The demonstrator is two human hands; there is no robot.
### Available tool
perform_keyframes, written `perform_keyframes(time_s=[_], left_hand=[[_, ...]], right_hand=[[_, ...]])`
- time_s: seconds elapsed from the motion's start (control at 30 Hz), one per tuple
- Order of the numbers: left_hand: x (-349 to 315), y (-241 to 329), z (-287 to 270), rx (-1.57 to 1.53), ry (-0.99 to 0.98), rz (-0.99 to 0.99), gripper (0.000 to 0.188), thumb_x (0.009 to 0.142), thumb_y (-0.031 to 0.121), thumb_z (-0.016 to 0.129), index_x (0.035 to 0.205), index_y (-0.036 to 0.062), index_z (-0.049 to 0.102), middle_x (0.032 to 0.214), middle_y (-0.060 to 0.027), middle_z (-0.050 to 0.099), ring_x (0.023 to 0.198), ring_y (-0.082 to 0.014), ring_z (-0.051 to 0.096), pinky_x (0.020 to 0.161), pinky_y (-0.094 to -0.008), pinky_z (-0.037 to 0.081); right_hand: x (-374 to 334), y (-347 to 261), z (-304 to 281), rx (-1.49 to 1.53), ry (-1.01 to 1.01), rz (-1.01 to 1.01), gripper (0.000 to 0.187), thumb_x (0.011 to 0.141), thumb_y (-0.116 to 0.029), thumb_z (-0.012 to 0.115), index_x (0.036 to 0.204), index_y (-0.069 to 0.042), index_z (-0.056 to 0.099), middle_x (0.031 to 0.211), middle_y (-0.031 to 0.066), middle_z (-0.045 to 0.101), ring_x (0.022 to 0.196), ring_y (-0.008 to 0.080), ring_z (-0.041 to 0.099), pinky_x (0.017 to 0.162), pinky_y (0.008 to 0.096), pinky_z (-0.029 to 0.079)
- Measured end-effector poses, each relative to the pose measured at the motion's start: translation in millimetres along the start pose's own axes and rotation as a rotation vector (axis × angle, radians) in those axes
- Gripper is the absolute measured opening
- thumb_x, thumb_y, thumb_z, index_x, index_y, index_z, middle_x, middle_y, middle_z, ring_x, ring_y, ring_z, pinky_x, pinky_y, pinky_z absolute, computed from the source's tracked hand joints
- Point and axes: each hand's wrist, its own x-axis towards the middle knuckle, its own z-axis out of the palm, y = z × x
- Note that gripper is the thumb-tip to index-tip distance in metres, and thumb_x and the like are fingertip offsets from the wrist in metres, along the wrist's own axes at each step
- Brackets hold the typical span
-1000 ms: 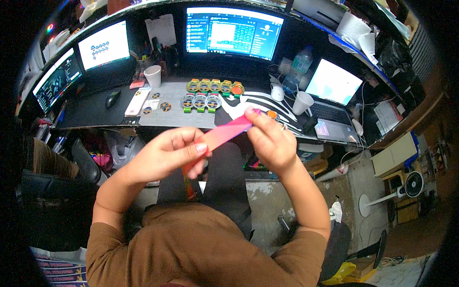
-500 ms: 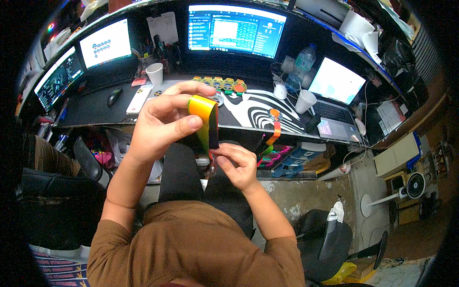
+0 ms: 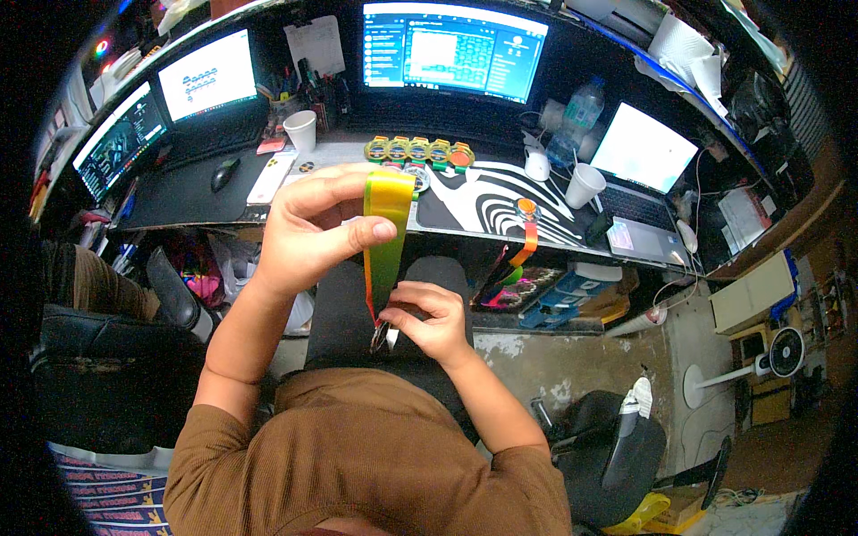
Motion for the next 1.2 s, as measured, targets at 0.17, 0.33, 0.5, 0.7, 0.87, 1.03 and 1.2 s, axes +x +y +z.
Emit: perform_keyframes(time_s=[0.17, 0.33, 0.5, 0.7, 0.87, 1.03, 1.2], left_hand=[[-5, 0, -4, 0.062, -0.073, 0.017, 0.039, 0.073, 0.003, 0.077, 0.109, -0.0032, 0.065, 0.112, -0.0157, 0.062, 0.103, -0.0218, 0.061, 0.091, -0.0341, 0.049], [-6, -4, -7, 0.084, -0.068, 0.045, 0.039, 0.074, 0.004, 0.076, 0.11, -0.0042, 0.064, 0.117, -0.0179, 0.061, 0.106, -0.0234, 0.06, 0.092, -0.0353, 0.048], [-8, -7, -9, 0.111, -0.091, 0.082, 0.041, 0.075, 0.007, 0.076, 0.112, -0.0053, 0.063, 0.117, -0.0188, 0.061, 0.106, -0.024, 0.06, 0.092, -0.0361, 0.048], [-13, -12, -6, -0.151, -0.026, -0.029, 0.049, 0.077, 0.011, 0.076, 0.12, -0.0051, 0.058, 0.117, -0.0169, 0.061, 0.103, -0.0225, 0.061, 0.09, -0.0359, 0.049], [-9, -19, -6, 0.035, 0.051, -0.047, 0.048, 0.077, 0.011, 0.076, 0.12, -0.0026, 0.059, 0.107, -0.0123, 0.066, 0.092, -0.0179, 0.064, 0.085, -0.0321, 0.05], [-5, -27, -15, 0.445, 0.099, 0.091, 0.035, 0.075, 0.011, 0.077, 0.108, 0.003, 0.068, 0.081, -0.0048, 0.07, 0.058, -0.0028, 0.051, 0.053, -0.0193, 0.043], [-1, -33, -29, 0.48, 0.001, 0.076, 0.043, 0.078, 0.004, 0.072, 0.119, 0.0034, 0.062, 0.088, -0.0087, 0.071, 0.075, -0.0116, 0.067, 0.067, -0.0228, 0.05]], right_hand=[[5, -9, -1, -0.01, -0.042, 0.056, 0.02, 0.068, -0.005, 0.079, 0.085, 0.0, 0.07, 0.091, 0.0131, 0.069, 0.079, 0.0199, 0.067, 0.069, 0.0281, 0.053], [7, -12, -1, -0.08, -0.054, 0.07, 0.017, 0.069, -0.006, 0.078, 0.083, -0.001, 0.071, 0.089, 0.0125, 0.07, 0.078, 0.0214, 0.068, 0.071, 0.0291, 0.052], [5, -11, 2, -0.066, -0.017, 0.089, 0.015, 0.07, -0.007, 0.077, 0.082, -0.001, 0.071, 0.087, 0.0124, 0.071, 0.078, 0.0214, 0.068, 0.072, 0.0295, 0.051], [5, -8, 1, -0.077, 0.0, 0.035, 0.014, 0.071, -0.008, 0.078, 0.081, 0.0, 0.071, 0.086, 0.0125, 0.07, 0.077, 0.0215, 0.068, 0.071, 0.0293, 0.052], [3, -4, -1, -0.075, 0.007, 0.01, 0.011, 0.073, -0.005, 0.076, 0.08, 0.0, 0.07, 0.087, 0.0124, 0.07, 0.078, 0.0201, 0.068, 0.071, 0.0287, 0.052], [-1, -8, 8, 0.253, 0.096, 0.248, 0.026, 0.077, 0.002, 0.071, 0.103, 0.0, 0.065, 0.089, 0.0108, 0.07, 0.08, 0.0136, 0.066, 0.071, 0.0244, 0.051], [1, -16, 2, 0.327, 0.191, 0.446, 0.048, 0.079, 0.005, 0.069, 0.123, 0.0, 0.053, 0.09, 0.0112, 0.069, 0.081, 0.0132, 0.066, 0.074, 0.0227, 0.051]])
